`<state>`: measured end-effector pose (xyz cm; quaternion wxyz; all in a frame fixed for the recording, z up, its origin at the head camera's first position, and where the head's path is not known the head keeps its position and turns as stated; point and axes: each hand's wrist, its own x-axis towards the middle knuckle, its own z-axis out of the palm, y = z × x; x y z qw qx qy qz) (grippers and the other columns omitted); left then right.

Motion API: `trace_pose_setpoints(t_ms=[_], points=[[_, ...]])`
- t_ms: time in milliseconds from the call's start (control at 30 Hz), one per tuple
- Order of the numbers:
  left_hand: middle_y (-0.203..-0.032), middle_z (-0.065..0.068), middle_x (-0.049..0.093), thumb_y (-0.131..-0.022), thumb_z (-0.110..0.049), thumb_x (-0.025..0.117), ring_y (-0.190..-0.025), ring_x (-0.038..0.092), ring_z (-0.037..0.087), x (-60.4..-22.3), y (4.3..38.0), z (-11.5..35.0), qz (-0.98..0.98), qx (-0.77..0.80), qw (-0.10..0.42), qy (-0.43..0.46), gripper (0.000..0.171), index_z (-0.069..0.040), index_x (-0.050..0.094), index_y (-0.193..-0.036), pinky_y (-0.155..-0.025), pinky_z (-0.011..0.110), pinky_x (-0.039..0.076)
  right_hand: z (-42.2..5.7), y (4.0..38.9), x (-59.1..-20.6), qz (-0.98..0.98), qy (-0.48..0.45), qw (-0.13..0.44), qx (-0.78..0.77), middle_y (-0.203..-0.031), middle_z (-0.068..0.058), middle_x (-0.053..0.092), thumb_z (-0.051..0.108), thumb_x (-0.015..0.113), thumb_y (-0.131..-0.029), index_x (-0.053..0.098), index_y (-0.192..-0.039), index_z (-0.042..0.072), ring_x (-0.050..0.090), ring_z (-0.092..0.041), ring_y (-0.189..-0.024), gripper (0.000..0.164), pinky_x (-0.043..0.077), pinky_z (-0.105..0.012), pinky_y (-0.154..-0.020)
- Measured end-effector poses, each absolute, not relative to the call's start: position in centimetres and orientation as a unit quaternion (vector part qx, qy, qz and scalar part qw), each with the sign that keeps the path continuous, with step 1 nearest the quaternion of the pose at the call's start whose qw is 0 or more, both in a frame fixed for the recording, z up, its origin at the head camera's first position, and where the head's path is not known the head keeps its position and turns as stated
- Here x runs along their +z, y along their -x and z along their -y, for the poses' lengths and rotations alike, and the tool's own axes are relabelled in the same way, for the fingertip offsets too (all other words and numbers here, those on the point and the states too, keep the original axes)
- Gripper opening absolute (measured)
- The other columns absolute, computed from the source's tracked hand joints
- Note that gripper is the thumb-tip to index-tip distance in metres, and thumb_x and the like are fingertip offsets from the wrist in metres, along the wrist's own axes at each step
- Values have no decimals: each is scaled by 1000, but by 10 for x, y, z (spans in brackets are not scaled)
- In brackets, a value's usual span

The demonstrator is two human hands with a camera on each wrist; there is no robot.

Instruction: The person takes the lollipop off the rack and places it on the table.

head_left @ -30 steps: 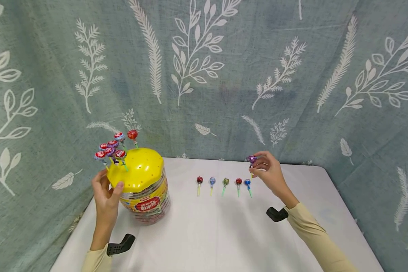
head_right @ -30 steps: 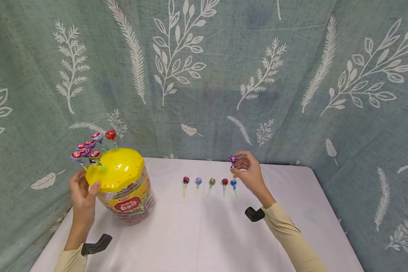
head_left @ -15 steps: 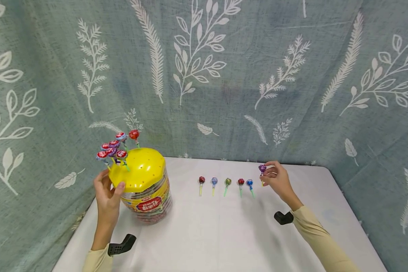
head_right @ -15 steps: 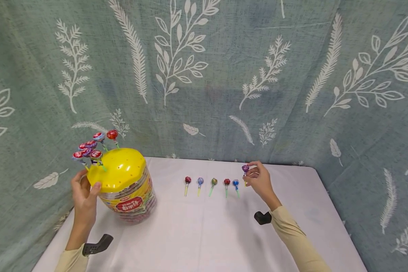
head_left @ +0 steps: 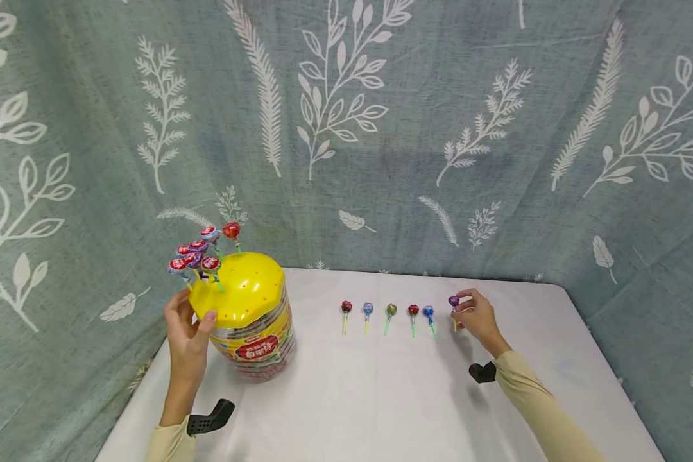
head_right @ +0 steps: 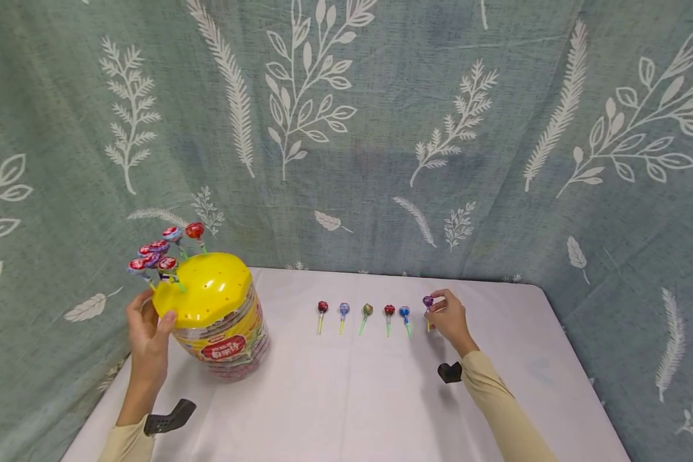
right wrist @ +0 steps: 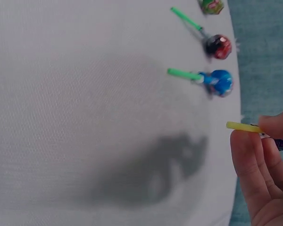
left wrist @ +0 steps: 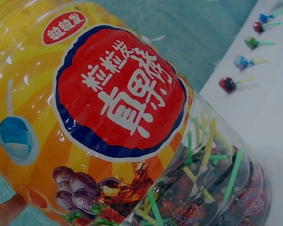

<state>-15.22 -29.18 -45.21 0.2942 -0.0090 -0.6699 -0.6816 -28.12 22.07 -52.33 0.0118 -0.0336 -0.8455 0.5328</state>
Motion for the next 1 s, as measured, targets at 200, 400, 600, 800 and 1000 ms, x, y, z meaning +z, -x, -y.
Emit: trace_pose_setpoints(t_ms=[200,400,600,800,1000], points=[[-136,8,39,-86,-8,57,-124,37,22,-452,152,293,671,-681,293,7,62,-13,27,-140,-95,19,35,-222,290,-537,852,65,-3,520,-84,-17,59,-7,68,-75,52,-116,-3,59,-17,-58,45,55,-37,-54],[-136,8,39,-86,-7,57,-123,37,21,-452,152,293,669,-683,294,7,62,-13,27,-140,-94,18,35,-222,296,-551,877,72,-7,476,-82,-16,61,-5,70,-71,55,-113,-3,58,-16,-53,45,52,-31,-49],[-136,7,38,-86,-10,57,-123,37,20,-452,151,291,682,-673,288,-1,63,-14,26,-140,-94,18,35,-218,298,-556,897,64,-3,438,-76,-15,62,-4,69,-70,56,-110,-5,55,-16,-51,42,48,-28,-46],[-138,6,37,-86,-10,56,-124,36,19,-450,150,290,690,-665,287,-9,62,-15,26,-140,-96,20,33,-215,298,-551,911,64,-16,406,-77,-16,59,-2,68,-72,52,-113,-5,54,-18,-54,45,48,-28,-46],[-142,5,34,-86,-12,57,-126,35,18,-446,149,289,695,-660,285,-16,62,-15,26,-140,-98,20,32,-217,297,-539,929,61,-19,363,-79,-14,57,5,71,-75,50,-117,-4,54,-22,-62,49,46,-31,-54]])
